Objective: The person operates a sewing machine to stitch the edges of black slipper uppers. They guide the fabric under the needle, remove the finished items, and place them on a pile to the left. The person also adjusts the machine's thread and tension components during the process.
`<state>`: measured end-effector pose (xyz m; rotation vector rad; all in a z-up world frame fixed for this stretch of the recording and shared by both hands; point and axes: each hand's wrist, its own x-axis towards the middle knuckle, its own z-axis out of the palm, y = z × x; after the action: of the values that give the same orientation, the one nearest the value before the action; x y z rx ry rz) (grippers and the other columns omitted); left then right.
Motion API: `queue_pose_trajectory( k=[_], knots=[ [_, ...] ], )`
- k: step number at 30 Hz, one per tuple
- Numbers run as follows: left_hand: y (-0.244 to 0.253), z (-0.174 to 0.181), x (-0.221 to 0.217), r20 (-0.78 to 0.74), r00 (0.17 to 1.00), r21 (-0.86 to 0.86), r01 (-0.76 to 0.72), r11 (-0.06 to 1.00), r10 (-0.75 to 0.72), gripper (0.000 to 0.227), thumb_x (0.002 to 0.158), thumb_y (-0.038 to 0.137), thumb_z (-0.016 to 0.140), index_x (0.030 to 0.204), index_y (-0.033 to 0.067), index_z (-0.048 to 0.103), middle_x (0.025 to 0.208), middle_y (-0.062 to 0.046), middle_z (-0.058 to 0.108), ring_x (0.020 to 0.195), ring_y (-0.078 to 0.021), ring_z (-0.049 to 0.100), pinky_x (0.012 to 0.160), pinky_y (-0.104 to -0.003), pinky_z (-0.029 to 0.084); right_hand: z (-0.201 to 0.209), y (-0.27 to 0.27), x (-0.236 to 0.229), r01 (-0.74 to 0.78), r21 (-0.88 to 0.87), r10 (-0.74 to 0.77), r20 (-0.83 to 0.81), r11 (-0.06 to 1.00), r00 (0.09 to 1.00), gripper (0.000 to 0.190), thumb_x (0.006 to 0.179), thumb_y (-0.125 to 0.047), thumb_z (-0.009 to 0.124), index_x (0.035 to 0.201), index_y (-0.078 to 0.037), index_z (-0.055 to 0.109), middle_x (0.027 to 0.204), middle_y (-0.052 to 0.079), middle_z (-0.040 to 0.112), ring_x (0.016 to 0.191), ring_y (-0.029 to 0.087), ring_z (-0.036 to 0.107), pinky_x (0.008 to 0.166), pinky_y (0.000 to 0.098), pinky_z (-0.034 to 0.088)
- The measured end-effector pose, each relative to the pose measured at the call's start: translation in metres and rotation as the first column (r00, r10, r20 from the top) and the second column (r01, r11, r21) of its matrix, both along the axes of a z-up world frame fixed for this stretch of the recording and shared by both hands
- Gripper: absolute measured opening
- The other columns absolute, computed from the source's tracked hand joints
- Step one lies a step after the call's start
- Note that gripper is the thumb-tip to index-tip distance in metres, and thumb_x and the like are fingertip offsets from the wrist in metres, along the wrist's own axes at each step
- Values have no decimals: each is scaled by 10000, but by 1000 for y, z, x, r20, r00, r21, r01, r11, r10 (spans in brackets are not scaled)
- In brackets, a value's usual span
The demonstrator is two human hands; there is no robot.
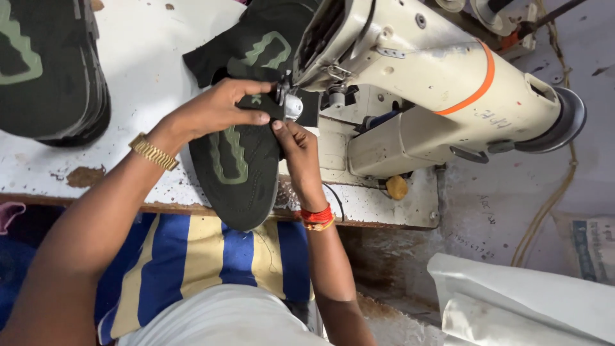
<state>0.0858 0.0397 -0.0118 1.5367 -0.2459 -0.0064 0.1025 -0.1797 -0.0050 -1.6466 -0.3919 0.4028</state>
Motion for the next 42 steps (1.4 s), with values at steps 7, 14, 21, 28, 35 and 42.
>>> queue_pose_trajectory(
  k=[7,14,21,28,35,42],
  knots=[
    [3,5,5,-76,997,85,6,996,1,750,828,204,793,1481,4,484,1510,-177,555,1425,-260,518,1168,-364,395,-13,-30,70,178,-45,-168,166,983,972,263,1008,-183,614,1156,17,702,903,88,746,725,113,700,653,289,578],
    [3,2,5,-52,999,99,-7,995,12,706,877,171,796,1477,-32,484,1549,-200,498,1474,-277,430,1209,-384,289,-58,8,155,-188,-301,333,564,935,756,518,951,-29,677,1443,-6,515,1381,199,626,1266,292,605,1061,414,500],
    [-2,-26,1,-88,996,-25,12,1000,-14,699,863,147,784,1470,-38,490,1528,-180,536,1433,-251,494,1180,-361,383,-258,-33,307,-89,-355,330,708,931,625,401,1068,-219,550,1420,-28,531,1344,137,574,1242,261,525,1048,377,417],
    [6,-1,-3,-184,982,24,41,999,-35,768,814,207,825,1471,-6,487,1523,-164,540,1435,-261,502,1174,-386,392,-170,-64,278,43,432,-24,-48,901,999,337,1159,-276,468,1281,-6,628,1063,132,627,913,257,564,764,376,457],
    [17,4,-1,-101,990,141,113,983,-100,877,797,316,820,1530,37,424,1595,-162,452,1506,-273,376,1233,-418,245,-38,-23,15,286,15,-279,268,958,922,305,1089,-193,591,1172,89,669,1047,125,694,900,177,631,783,314,524],
    [23,32,-24,-46,996,324,87,942,-76,910,763,308,824,1550,128,405,1617,-77,437,1504,-247,367,1216,-426,245,-12,6,-30,34,420,77,-244,907,967,237,1039,-35,599,1251,54,656,1115,74,730,983,118,669,898,268,545]
  ],
)
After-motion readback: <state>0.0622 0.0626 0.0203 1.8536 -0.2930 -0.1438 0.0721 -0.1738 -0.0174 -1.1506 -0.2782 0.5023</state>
